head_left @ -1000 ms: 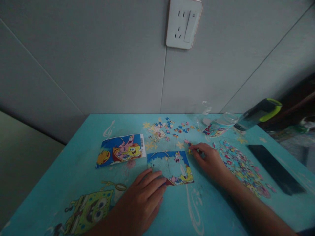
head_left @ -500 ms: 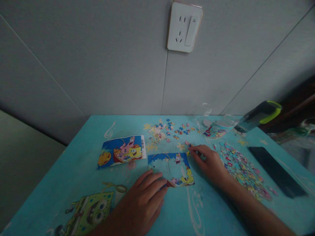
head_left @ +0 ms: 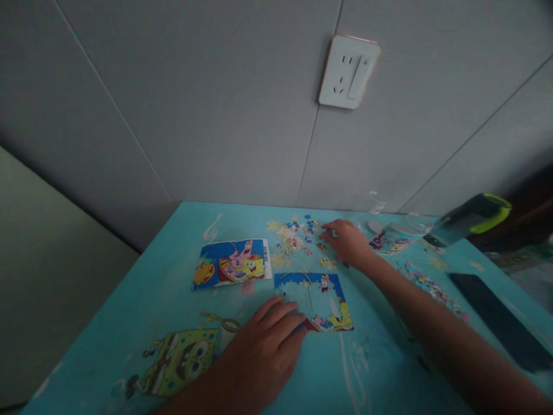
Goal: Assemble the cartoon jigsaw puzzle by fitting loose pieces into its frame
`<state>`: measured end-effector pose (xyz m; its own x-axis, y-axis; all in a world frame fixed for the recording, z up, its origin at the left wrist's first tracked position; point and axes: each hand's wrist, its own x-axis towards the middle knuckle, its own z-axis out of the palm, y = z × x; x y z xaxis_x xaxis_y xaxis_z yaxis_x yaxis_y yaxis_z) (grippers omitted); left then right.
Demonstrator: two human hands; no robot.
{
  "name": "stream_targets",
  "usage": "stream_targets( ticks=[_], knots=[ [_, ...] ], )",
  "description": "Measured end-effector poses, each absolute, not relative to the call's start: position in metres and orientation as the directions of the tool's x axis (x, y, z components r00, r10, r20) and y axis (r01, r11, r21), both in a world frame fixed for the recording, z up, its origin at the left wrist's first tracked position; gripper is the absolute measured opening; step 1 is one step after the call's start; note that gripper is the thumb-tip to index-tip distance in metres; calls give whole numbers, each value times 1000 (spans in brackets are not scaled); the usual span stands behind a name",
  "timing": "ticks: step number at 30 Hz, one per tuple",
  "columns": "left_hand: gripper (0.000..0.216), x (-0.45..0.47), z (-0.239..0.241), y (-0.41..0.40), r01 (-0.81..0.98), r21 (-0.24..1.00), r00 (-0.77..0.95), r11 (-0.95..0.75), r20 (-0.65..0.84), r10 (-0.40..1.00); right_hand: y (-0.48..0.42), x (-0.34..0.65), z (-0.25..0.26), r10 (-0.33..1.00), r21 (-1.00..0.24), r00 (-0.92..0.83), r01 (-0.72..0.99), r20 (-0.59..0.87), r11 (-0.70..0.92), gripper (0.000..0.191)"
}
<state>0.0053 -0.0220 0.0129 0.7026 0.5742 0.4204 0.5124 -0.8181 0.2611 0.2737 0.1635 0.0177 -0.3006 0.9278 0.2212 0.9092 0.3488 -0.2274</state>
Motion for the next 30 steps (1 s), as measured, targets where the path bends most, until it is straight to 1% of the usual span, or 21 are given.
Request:
stream_targets(
  ticks=[5, 11, 14, 17, 22, 24, 27, 30],
  knots=[
    [28, 5, 13, -22, 523, 271, 690, -808, 422, 588, 208, 264, 15, 951, -249, -269, 921, 154, 301, 23],
    [25, 6, 6, -25, 530, 266, 678, -805, 437, 591, 219, 265, 9, 969, -337, -231, 909, 84, 246, 19],
    [25, 6, 3, -25, 528, 267, 677, -806, 440, 589, 220, 267, 10, 970, -380, -220, 892, 107, 245, 18],
    [23, 4, 2, -23, 525, 266, 690, -809, 424, 587, 210, 270, 15, 957, -413, -228, 865, 182, 285, 18],
    [23, 3, 4, -21, 523, 279, 697, -806, 405, 592, 148, 295, 25, 933, -472, -262, 808, 246, 352, 30],
    [23, 3, 5, -21, 519, 287, 696, -805, 405, 593, 121, 309, 23, 932, -490, -283, 794, 226, 360, 30],
    [25, 3, 8, -21, 505, 297, 699, -810, 410, 586, 97, 323, 16, 911, -528, -385, 749, 144, 400, 27],
    [25, 3, 10, -20, 497, 304, 696, -812, 419, 583, 98, 323, 11, 872, -503, -463, 723, 157, 474, 26]
  ],
)
